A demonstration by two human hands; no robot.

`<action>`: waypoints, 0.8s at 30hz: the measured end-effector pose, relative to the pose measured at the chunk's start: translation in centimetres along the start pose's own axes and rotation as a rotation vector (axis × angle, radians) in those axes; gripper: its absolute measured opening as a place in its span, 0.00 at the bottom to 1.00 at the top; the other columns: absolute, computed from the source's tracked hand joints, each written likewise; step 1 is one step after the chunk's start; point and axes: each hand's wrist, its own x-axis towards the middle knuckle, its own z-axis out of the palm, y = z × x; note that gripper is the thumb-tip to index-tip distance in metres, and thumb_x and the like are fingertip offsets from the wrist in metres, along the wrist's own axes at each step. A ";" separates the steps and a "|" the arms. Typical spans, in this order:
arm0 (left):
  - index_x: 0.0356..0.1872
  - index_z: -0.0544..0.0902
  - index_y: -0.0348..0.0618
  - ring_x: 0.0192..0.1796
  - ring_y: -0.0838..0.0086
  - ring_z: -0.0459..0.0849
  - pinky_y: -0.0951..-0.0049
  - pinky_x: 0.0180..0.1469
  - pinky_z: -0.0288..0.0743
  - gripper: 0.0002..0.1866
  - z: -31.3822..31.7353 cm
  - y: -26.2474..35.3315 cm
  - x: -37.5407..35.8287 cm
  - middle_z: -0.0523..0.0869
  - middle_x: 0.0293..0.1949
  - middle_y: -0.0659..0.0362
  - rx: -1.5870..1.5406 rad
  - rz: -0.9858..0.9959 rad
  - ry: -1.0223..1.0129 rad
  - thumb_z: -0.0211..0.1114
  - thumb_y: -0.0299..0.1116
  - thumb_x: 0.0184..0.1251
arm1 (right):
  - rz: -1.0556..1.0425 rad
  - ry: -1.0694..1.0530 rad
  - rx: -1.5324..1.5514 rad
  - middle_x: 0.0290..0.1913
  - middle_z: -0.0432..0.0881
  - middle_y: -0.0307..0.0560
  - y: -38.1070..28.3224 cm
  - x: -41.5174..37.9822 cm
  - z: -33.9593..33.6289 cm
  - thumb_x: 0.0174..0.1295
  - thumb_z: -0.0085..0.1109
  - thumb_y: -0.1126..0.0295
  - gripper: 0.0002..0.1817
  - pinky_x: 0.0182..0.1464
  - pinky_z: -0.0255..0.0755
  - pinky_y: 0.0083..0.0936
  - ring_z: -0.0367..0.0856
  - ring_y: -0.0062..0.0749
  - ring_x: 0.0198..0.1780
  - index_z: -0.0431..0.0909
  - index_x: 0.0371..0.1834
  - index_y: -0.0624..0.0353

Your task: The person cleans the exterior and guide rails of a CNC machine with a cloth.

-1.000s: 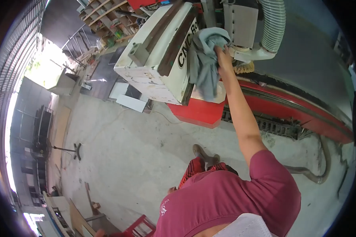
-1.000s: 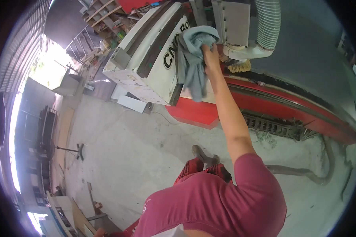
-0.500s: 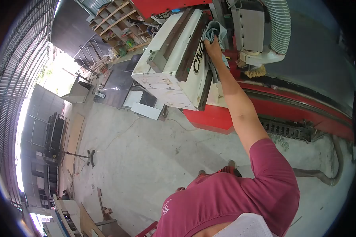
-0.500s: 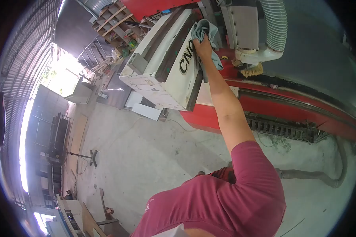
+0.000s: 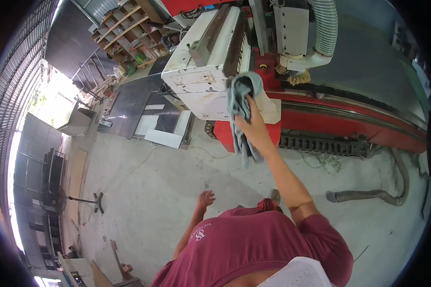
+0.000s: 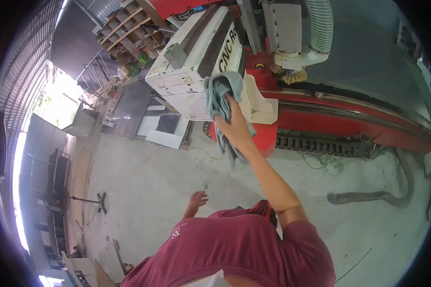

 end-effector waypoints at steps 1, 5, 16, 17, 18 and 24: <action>0.44 0.75 0.36 0.42 0.66 0.82 0.70 0.43 0.76 0.21 1.3 3.3 -0.6 0.82 0.42 0.52 0.032 0.076 -0.140 0.49 0.46 0.66 | 0.064 -0.038 0.174 0.63 0.60 0.57 -0.1 -1.2 0.3 0.53 0.55 0.69 0.37 0.63 0.54 0.31 0.61 0.42 0.63 0.50 0.67 0.62; 0.50 0.72 0.35 0.48 0.63 0.80 0.63 0.54 0.70 0.25 5.5 14.8 -8.0 0.79 0.48 0.51 0.029 0.204 -0.717 0.46 0.50 0.68 | 0.256 -0.029 0.686 0.65 0.57 0.49 -0.5 -6.0 3.9 0.55 0.55 0.68 0.42 0.65 0.50 0.25 0.57 0.30 0.64 0.40 0.70 0.61; 0.62 0.62 0.47 0.61 0.68 0.68 0.60 0.63 0.58 0.24 4.0 19.2 -13.0 0.67 0.61 0.59 -0.720 0.311 -0.447 0.46 0.46 0.69 | 0.458 -0.138 0.739 0.60 0.64 0.48 4.5 -15.2 9.3 0.58 0.52 0.63 0.30 0.59 0.64 0.30 0.68 0.37 0.56 0.57 0.63 0.60; 0.62 0.63 0.46 0.61 0.67 0.67 0.62 0.63 0.60 0.27 4.0 19.7 -12.9 0.69 0.60 0.57 -0.679 0.447 -0.430 0.49 0.49 0.66 | 0.441 -0.168 0.693 0.59 0.64 0.48 4.7 -15.2 9.2 0.58 0.52 0.64 0.29 0.58 0.64 0.31 0.68 0.38 0.56 0.58 0.62 0.59; 0.61 0.63 0.44 0.61 0.67 0.67 0.64 0.62 0.61 0.29 3.8 19.9 -12.8 0.70 0.59 0.56 -0.637 0.582 -0.410 0.52 0.51 0.64 | 0.431 -0.200 0.654 0.59 0.65 0.48 4.7 -15.4 9.2 0.57 0.53 0.64 0.28 0.58 0.63 0.32 0.67 0.38 0.57 0.59 0.61 0.58; 0.54 0.71 0.34 0.56 0.68 0.73 0.73 0.57 0.64 0.22 0.5 19.9 -10.4 0.74 0.55 0.53 0.210 1.019 -0.275 0.55 0.35 0.61 | 0.062 -0.333 -0.022 0.56 0.68 0.47 -1.5 -11.7 8.7 0.51 0.56 0.67 0.25 0.58 0.60 0.37 0.63 0.42 0.58 0.66 0.55 0.54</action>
